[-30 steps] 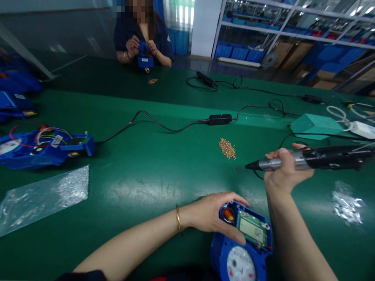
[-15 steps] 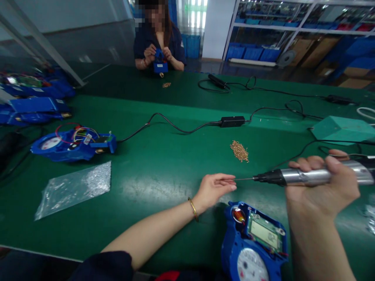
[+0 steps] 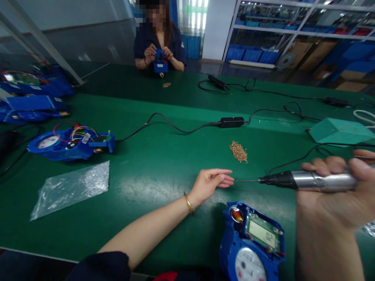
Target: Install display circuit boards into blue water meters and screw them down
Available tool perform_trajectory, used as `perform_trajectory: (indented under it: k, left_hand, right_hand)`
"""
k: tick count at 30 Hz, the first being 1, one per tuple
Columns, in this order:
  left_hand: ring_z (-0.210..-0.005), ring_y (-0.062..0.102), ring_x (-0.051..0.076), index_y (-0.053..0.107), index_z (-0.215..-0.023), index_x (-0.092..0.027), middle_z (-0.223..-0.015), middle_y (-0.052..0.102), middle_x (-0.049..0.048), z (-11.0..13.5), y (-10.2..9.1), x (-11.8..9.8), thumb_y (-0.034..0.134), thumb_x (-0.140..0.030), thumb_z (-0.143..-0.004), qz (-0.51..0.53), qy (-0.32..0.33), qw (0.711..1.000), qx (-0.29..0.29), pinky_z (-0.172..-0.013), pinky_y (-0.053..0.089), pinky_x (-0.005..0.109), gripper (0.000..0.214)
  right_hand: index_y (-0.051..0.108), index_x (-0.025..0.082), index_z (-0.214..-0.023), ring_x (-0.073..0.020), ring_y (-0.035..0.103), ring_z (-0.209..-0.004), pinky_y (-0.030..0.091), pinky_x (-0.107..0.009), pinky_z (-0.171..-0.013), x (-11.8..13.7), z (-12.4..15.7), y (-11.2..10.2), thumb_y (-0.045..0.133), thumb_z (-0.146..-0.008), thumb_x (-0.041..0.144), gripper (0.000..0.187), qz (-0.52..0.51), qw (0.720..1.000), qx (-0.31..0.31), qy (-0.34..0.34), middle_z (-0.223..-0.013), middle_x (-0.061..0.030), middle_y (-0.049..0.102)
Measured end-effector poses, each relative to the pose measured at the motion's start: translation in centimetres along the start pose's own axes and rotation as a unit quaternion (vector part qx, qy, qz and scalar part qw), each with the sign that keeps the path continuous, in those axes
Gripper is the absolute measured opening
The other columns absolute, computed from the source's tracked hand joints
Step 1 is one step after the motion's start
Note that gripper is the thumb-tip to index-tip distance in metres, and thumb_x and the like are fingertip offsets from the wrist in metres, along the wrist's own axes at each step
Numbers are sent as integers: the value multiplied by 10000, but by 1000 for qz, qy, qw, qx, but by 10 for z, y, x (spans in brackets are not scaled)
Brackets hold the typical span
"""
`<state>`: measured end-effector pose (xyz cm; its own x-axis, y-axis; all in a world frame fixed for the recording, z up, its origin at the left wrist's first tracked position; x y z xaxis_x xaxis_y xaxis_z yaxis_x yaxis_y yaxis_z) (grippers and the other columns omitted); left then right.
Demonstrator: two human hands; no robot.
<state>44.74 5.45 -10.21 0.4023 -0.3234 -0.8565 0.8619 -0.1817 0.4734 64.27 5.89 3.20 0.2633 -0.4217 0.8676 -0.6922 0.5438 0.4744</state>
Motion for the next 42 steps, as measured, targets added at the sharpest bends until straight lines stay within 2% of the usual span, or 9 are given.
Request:
perform_trajectory:
  k: [3, 7, 11, 16, 26, 35, 38, 40, 42]
  left_hand:
    - [-784, 756, 176, 695, -939, -117, -859, 784, 108, 0, 2, -2, 786, -438, -733, 38, -22, 999, 14, -735, 594, 274, 392]
    - [-634, 729, 137, 595, -795, -144, -724, 765, 56, -1, 4, 0, 827, -470, -663, 60, -62, 996, 30, -585, 552, 204, 421]
    - [-371, 556, 62, 573, -688, -142, -495, 660, -7, -2, 3, 2, 802, -528, -666, 41, -66, 996, 43, -405, 416, 149, 450]
    - [-324, 455, 35, 569, -638, -150, -424, 582, -37, 0, 5, 0, 711, -603, -722, 30, -65, 996, 55, -355, 321, 143, 482]
    - [-344, 418, 45, 545, -634, -165, -447, 574, -33, 5, 11, -2, 652, -648, -749, -4, -58, 997, 60, -387, 291, 176, 508]
    - [-449, 298, 59, 524, -580, -166, -476, 395, -76, 13, 14, 0, 626, -695, -758, -66, 2, 998, -22, -478, 231, 215, 568]
    - [-541, 402, 97, 622, -680, -159, -575, 483, -27, 12, 13, 1, 432, -782, -825, -65, 23, 997, -34, -567, 341, 239, 667]
    - [-678, 504, 139, 694, -856, -162, -699, 563, 17, 11, 12, 2, 264, -782, -880, -42, 41, 997, -52, -695, 421, 271, 755]
    - [-840, 566, 174, 693, -1002, -164, -845, 623, 54, 11, 10, 4, 183, -743, -919, 2, 48, 996, -78, -835, 449, 300, 777]
  right_hand:
    - [534, 252, -797, -116, 294, -458, 307, -246, -449, -1, -1, 1, 583, -471, 233, 331, -1, 1000, 10, -8, -497, 91, 398]
    - [522, 261, -808, -118, 277, -429, 307, -244, -423, -2, -2, 3, 551, -476, 235, 335, -12, 1000, 26, -12, -472, 106, 385]
    - [528, 266, -819, -117, 289, -411, 318, -253, -419, 2, 3, 8, 543, -503, 227, 318, -10, 999, 37, -25, -469, 116, 378]
    - [521, 261, -826, -113, 296, -415, 325, -249, -429, 3, 10, 15, 554, -511, 231, 318, -13, 998, 53, -21, -473, 113, 407]
    - [511, 253, -839, -110, 307, -411, 336, -242, -428, -3, 13, 17, 547, -513, 242, 328, -4, 998, 66, -24, -472, 111, 418]
    - [512, 258, -841, -110, 321, -406, 339, -247, -431, -6, 18, 17, 554, -533, 243, 312, -9, 997, 74, -17, -471, 116, 428]
    - [515, 254, -853, -110, 341, -416, 352, -246, -437, -10, 22, 20, 586, -537, 250, 323, -17, 998, 68, -4, -483, 111, 441]
    - [515, 250, -860, -110, 353, -426, 367, -244, -444, -12, 22, 20, 594, -532, 250, 338, -16, 998, 61, -2, -489, 109, 448]
    - [521, 246, -857, -108, 352, -426, 372, -240, -439, -11, 19, 16, 584, -529, 245, 334, -16, 998, 56, -14, -492, 108, 441]
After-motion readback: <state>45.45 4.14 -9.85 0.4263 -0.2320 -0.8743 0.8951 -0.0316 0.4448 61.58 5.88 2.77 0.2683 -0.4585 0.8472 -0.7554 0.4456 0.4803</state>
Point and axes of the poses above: each hand's wrist, its own z-axis away from the middle knuckle, its own y-axis out of the palm, x = y × z, the point moved 2 cm from there along -z, towards the middle knuckle
